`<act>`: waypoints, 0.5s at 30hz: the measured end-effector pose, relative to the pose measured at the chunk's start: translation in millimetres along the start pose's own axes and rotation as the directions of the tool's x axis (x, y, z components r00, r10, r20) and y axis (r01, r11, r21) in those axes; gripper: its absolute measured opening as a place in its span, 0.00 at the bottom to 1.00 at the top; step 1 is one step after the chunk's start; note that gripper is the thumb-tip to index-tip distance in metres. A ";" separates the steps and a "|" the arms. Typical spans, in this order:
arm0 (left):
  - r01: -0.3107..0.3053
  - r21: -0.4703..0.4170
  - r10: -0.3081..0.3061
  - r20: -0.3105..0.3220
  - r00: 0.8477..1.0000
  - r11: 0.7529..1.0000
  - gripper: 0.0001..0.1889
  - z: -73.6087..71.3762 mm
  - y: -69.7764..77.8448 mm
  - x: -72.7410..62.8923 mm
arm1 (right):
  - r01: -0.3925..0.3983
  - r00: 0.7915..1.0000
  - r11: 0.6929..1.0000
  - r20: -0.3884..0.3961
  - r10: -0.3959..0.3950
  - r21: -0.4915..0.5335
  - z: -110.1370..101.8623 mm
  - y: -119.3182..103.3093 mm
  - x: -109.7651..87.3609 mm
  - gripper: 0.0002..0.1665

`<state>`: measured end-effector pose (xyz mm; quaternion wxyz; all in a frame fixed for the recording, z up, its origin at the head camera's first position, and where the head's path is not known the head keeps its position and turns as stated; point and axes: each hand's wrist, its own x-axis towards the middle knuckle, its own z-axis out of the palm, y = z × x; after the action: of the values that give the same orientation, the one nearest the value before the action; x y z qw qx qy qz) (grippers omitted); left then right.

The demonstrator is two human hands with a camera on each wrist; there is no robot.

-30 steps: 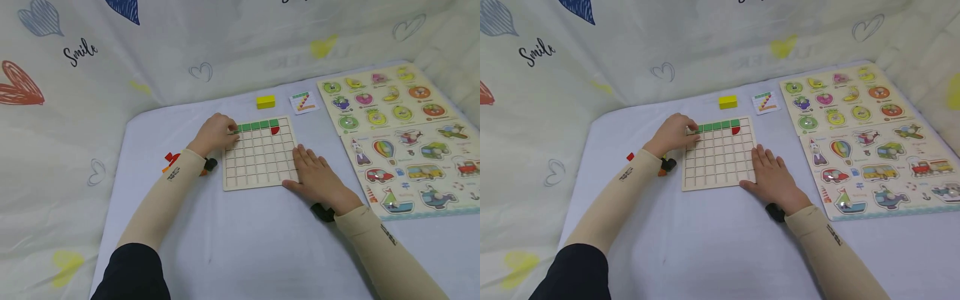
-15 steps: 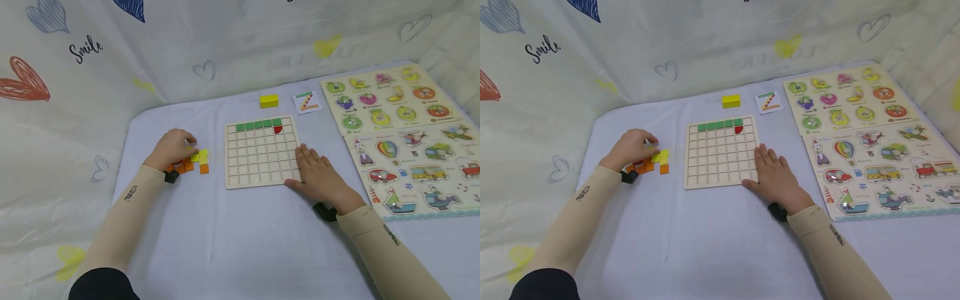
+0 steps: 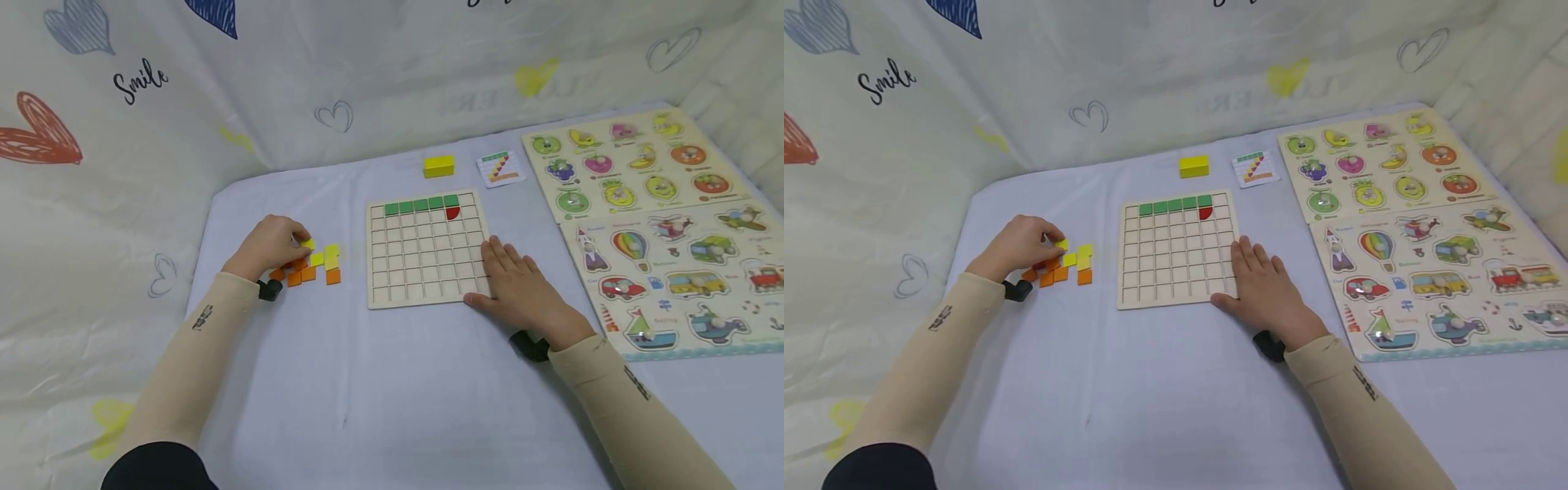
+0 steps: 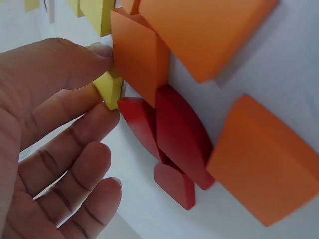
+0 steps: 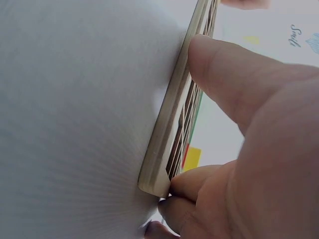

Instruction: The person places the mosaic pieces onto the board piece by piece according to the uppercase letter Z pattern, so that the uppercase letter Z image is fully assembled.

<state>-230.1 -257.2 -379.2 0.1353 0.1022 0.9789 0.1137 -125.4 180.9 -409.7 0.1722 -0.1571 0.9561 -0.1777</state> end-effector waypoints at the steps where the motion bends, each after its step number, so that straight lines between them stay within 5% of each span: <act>1: -0.003 0.004 0.003 -0.003 1.000 1.000 0.17 0.1 1.2 1.1 | 0.000 1.000 1.000 0.000 0.000 0.000 0.2 0.3 -0.3 0.59; 7: -0.032 0.019 0.033 -0.058 0.998 0.999 0.18 1.9 19.5 13.1 | 0.001 1.000 1.000 -0.013 -0.001 0.001 1.6 1.2 -1.4 0.59; 15: -0.167 0.043 0.170 -0.083 0.982 0.985 0.16 8.8 77.4 45.4 | -0.009 1.000 1.000 -0.022 0.009 0.000 3.5 1.0 -0.7 0.59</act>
<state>-257.3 -171.2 -379.1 0.0811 0.1819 0.9736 0.1116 -123.7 181.0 -412.9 0.1624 -0.1509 0.9586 -0.1788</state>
